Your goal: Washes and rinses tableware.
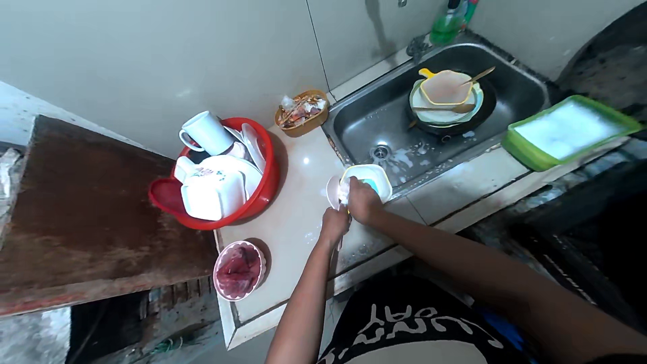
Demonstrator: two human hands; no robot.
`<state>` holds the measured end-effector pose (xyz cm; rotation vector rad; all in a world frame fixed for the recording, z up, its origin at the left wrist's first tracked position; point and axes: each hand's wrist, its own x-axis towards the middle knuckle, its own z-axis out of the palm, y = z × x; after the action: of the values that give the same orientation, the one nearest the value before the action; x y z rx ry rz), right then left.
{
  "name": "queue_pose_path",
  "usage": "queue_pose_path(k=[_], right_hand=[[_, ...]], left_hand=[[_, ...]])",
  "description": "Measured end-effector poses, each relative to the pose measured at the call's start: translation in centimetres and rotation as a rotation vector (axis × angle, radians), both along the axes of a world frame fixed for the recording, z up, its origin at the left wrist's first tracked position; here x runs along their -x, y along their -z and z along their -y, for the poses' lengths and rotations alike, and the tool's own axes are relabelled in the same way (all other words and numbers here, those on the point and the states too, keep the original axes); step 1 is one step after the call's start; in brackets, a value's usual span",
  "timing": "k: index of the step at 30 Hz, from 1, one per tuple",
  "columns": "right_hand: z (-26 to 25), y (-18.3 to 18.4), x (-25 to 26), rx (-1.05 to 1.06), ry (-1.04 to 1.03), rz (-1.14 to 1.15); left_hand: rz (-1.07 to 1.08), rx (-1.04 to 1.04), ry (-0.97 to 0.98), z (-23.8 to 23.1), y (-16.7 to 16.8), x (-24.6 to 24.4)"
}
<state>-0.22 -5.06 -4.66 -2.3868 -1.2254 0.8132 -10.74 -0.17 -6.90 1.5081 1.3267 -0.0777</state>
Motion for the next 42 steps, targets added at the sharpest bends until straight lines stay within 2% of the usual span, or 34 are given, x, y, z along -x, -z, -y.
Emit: queue_pose_path(k=[2,5,8,11,13,16,17,19,21,22,25,27,29,33,37,40,42], right_hand=[[1.7,-0.9,-1.8,0.044,-0.216,-0.004],[2.9,-0.7,-5.4,0.068,-0.503,0.226],[1.0,1.0,-6.5,-0.037,-0.459,0.405],[-0.6,2.2,-3.9,-0.110,-0.248,0.174],[-0.2,1.4,-2.7,-0.108,-0.230,0.026],[1.9,0.9,-5.3,-0.112,-0.489,0.039],[2.2,0.8,-6.4,-0.076,-0.592,0.118],[1.8,0.8,-7.8,-0.058,-0.656,0.319],[0.6,1.4,-7.5,-0.096,-0.551,0.394],[-0.1,1.9,-6.8,-0.126,-0.453,0.347],[-0.9,1.9,-4.0,-0.174,-0.131,-0.004],[-0.2,1.5,-2.7,-0.224,-0.045,-0.171],[1.2,1.6,-2.2,-0.313,-0.077,-0.147],[3.0,0.8,-1.3,-0.509,-0.205,0.121],[3.8,1.3,-0.9,-0.644,-0.290,0.302],[5.0,1.2,0.3,-0.721,-0.258,0.241],[6.4,1.0,0.8,-0.713,-0.239,0.107]], left_hand=[[-0.019,-0.039,0.017,0.1,-0.3,0.0],[-0.057,-0.043,0.059,0.2,-0.9,-0.1],[-0.011,0.009,0.064,0.0,-0.6,-0.3],[0.012,0.034,0.050,-0.5,0.0,-0.4],[0.004,0.026,0.034,-0.8,0.0,-0.3],[0.037,0.043,0.006,-0.9,0.2,0.2],[0.048,0.066,0.002,-0.9,0.2,0.3],[0.079,0.118,-0.003,-1.0,0.4,0.5],[0.120,0.163,-0.022,-1.2,0.6,0.3],[0.129,0.186,-0.036,-1.3,0.4,0.1],[0.176,0.260,-0.131,-0.7,-0.3,-0.6],[0.182,0.266,-0.239,-0.1,-0.9,-0.9],[0.255,0.367,-0.344,0.6,-1.6,-1.0],[0.424,0.489,-0.535,2.0,-2.0,-1.6],[0.638,0.547,-0.602,1.7,-2.5,-1.6],[0.721,0.521,-0.604,1.3,-2.4,-1.5],[0.661,0.423,-0.551,0.4,-1.9,-0.9]])
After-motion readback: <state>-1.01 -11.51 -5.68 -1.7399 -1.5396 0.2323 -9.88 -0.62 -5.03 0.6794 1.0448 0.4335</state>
